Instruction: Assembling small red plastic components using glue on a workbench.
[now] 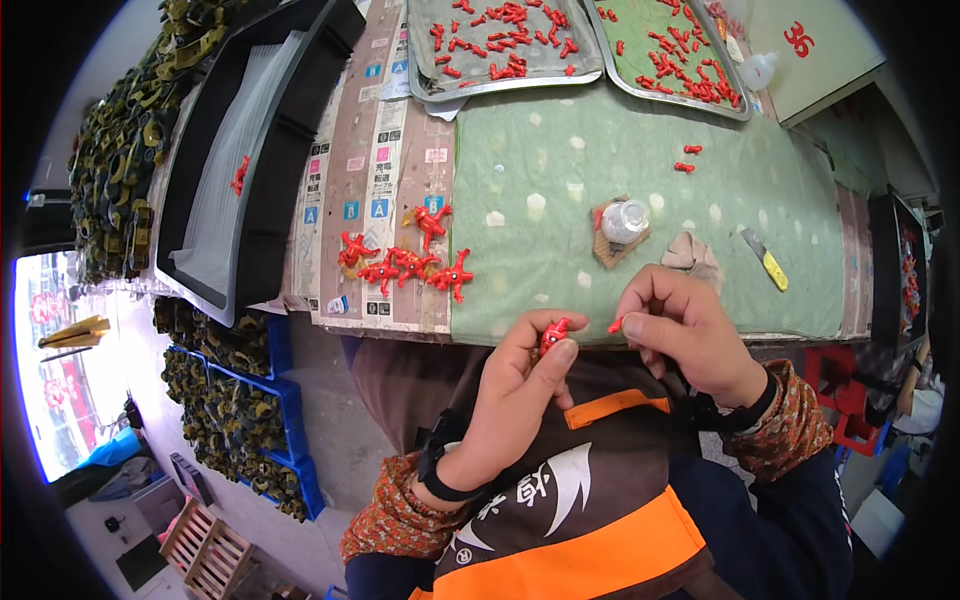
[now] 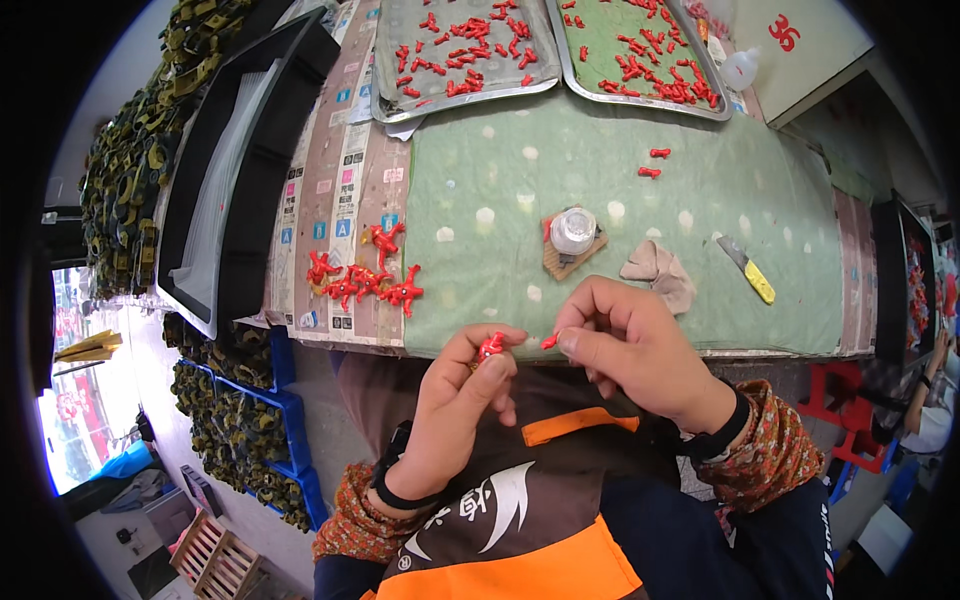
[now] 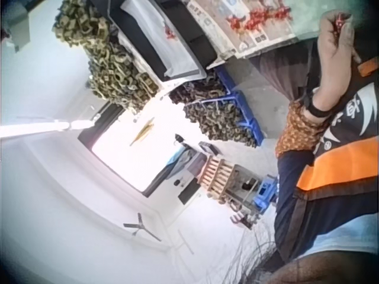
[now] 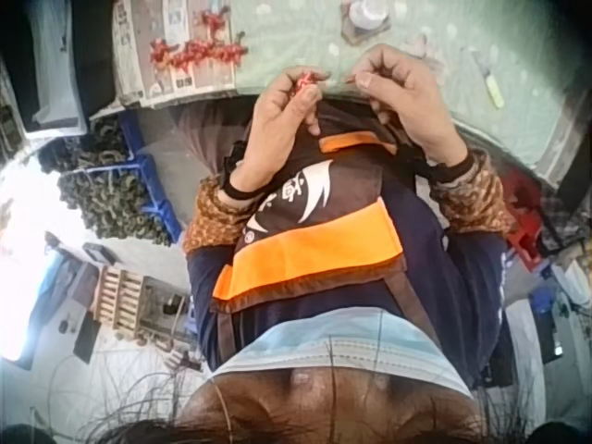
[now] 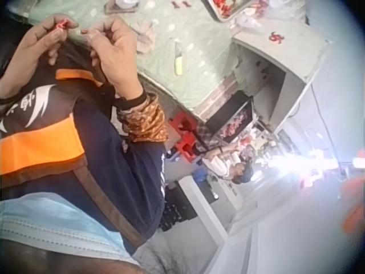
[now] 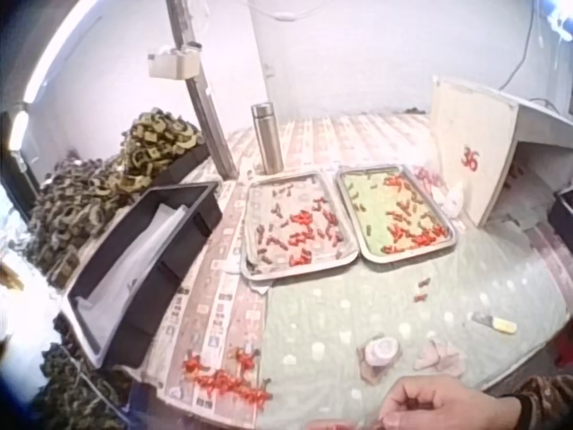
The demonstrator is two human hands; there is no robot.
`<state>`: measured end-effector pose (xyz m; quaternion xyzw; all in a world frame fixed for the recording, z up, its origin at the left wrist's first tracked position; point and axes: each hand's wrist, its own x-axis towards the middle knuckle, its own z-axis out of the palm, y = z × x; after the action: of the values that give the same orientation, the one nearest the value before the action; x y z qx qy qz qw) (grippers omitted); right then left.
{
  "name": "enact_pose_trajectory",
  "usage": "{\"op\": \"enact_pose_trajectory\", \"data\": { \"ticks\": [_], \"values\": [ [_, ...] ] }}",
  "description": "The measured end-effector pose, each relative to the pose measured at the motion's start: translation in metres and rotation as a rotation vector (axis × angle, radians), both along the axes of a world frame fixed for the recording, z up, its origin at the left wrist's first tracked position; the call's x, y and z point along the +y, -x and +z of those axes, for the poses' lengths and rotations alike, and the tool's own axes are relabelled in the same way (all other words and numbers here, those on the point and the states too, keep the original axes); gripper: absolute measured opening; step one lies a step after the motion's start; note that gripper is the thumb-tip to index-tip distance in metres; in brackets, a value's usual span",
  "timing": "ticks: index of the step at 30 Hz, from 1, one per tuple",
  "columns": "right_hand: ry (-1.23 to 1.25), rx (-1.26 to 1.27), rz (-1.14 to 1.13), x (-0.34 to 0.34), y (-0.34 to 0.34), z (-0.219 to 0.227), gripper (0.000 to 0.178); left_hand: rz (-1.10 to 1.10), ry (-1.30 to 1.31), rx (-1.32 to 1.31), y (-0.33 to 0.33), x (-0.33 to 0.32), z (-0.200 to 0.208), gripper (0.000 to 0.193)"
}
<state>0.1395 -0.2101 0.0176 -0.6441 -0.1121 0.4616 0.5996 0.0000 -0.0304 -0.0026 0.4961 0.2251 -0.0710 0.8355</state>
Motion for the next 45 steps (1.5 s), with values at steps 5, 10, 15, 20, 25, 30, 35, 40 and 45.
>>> {"op": "enact_pose_trajectory", "data": {
  "ticks": [5, 10, 15, 20, 25, 30, 35, 40, 45],
  "values": [
    [-0.048, 0.389, -0.159, -0.002, -0.006, -0.003, 0.008, 0.001, 0.034, -0.016, 0.004, 0.01, -0.002, 0.04],
    [-0.066, 0.294, -0.191, -0.002, -0.01, 0.001, 0.007, -0.006, 0.027, -0.025, 0.004, 0.013, -0.002, 0.04],
    [-0.006, -0.227, -0.202, 0.0, -0.026, 0.002, 0.006, 0.097, 0.059, -0.019, 0.007, 0.013, -0.007, 0.035],
    [0.111, -0.798, -0.209, 0.009, -0.043, 0.003, 0.009, 0.142, 0.069, -0.026, 0.007, 0.014, -0.01, 0.034],
    [0.145, -1.001, -0.153, 0.021, -0.047, 0.002, 0.012, 0.144, 0.069, -0.02, 0.008, 0.016, -0.011, 0.035],
    [0.237, -1.207, -0.067, 0.026, -0.048, 0.007, 0.016, 0.129, 0.073, -0.023, 0.009, 0.019, -0.009, 0.038],
    [0.256, -1.316, -0.043, 0.028, -0.047, 0.006, 0.017, 0.128, 0.087, -0.017, 0.009, 0.02, -0.011, 0.037],
    [0.294, -1.352, -0.022, 0.029, -0.046, 0.008, 0.018, 0.122, 0.111, -0.019, 0.011, 0.021, -0.016, 0.033],
    [0.288, -1.347, -0.023, 0.029, -0.046, 0.007, 0.018, 0.131, 0.116, -0.019, 0.01, 0.022, -0.015, 0.027]
  ]
}}
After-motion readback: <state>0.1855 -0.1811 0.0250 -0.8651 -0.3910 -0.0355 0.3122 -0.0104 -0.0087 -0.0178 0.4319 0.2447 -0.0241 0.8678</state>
